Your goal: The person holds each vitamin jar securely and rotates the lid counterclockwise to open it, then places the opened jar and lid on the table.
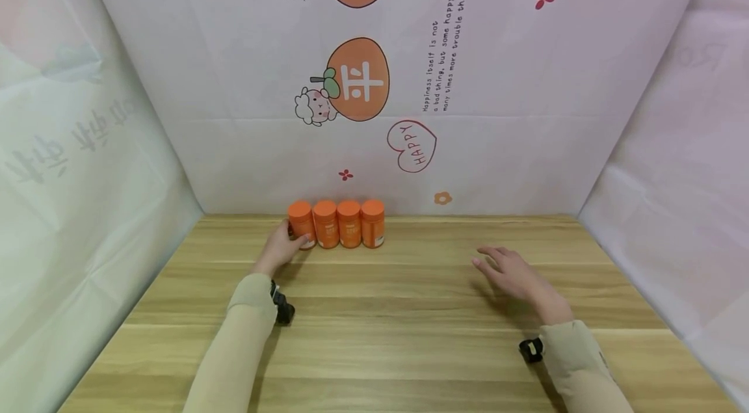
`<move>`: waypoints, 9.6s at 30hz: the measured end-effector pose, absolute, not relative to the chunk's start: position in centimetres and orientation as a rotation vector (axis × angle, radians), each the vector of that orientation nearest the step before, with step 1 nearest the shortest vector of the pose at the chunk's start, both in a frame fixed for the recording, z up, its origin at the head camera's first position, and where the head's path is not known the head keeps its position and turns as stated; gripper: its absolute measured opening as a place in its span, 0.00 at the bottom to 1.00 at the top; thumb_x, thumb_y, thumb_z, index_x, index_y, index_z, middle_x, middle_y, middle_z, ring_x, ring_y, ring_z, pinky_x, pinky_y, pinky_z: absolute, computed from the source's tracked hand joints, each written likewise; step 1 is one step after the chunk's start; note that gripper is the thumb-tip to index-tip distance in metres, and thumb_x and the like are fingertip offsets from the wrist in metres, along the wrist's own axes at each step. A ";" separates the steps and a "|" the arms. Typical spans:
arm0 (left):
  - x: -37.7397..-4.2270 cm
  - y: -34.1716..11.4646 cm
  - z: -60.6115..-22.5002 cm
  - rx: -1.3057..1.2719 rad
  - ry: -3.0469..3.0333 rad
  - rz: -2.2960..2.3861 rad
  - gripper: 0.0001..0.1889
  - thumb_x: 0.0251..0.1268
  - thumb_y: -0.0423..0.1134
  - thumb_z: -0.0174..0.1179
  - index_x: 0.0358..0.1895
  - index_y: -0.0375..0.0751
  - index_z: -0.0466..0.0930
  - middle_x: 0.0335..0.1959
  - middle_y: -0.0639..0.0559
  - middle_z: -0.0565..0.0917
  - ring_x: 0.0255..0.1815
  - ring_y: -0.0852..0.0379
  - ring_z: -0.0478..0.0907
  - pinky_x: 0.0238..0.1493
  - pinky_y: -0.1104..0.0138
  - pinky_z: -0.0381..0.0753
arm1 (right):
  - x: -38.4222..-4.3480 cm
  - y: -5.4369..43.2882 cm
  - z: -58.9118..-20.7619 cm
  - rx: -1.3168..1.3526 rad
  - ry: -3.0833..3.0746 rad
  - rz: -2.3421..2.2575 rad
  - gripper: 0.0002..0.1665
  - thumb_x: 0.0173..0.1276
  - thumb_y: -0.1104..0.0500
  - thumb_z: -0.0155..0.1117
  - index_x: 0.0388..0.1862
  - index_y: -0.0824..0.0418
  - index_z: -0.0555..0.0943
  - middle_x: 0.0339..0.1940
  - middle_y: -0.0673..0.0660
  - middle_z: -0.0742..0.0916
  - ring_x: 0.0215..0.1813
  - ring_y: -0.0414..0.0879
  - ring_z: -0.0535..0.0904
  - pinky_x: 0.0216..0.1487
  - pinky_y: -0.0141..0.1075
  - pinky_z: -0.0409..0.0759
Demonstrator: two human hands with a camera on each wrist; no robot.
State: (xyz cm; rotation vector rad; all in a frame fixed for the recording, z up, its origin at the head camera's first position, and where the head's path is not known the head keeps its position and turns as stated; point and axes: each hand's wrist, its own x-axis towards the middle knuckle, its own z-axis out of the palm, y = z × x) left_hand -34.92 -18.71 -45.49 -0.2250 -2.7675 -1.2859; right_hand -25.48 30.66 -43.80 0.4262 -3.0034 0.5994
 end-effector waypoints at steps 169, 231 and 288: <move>-27.4 -6.2 -43.3 -0.731 -2.668 -1.333 0.26 0.57 0.48 0.66 0.56 0.43 0.68 0.47 0.49 0.78 0.41 0.56 0.73 0.44 0.62 0.74 | -27.3 18.0 -43.5 0.690 -2.823 1.069 0.32 0.76 0.39 0.39 0.67 0.58 0.69 0.59 0.59 0.80 0.58 0.52 0.77 0.56 0.49 0.75; -24.4 -4.2 -41.8 -0.835 -2.705 -0.993 0.31 0.49 0.48 0.72 0.57 0.42 0.76 0.46 0.50 0.82 0.39 0.58 0.75 0.40 0.65 0.75 | -24.7 15.3 -40.9 0.462 -2.744 1.229 0.18 0.74 0.48 0.49 0.43 0.63 0.74 0.26 0.55 0.79 0.20 0.43 0.74 0.20 0.33 0.74; -24.7 -5.0 -42.1 -0.891 -2.741 -1.167 0.29 0.46 0.50 0.73 0.55 0.49 0.79 0.40 0.55 0.83 0.33 0.61 0.75 0.34 0.69 0.74 | -24.1 16.7 -40.5 0.637 -2.673 1.240 0.21 0.74 0.46 0.48 0.52 0.59 0.77 0.43 0.55 0.85 0.42 0.48 0.80 0.41 0.38 0.78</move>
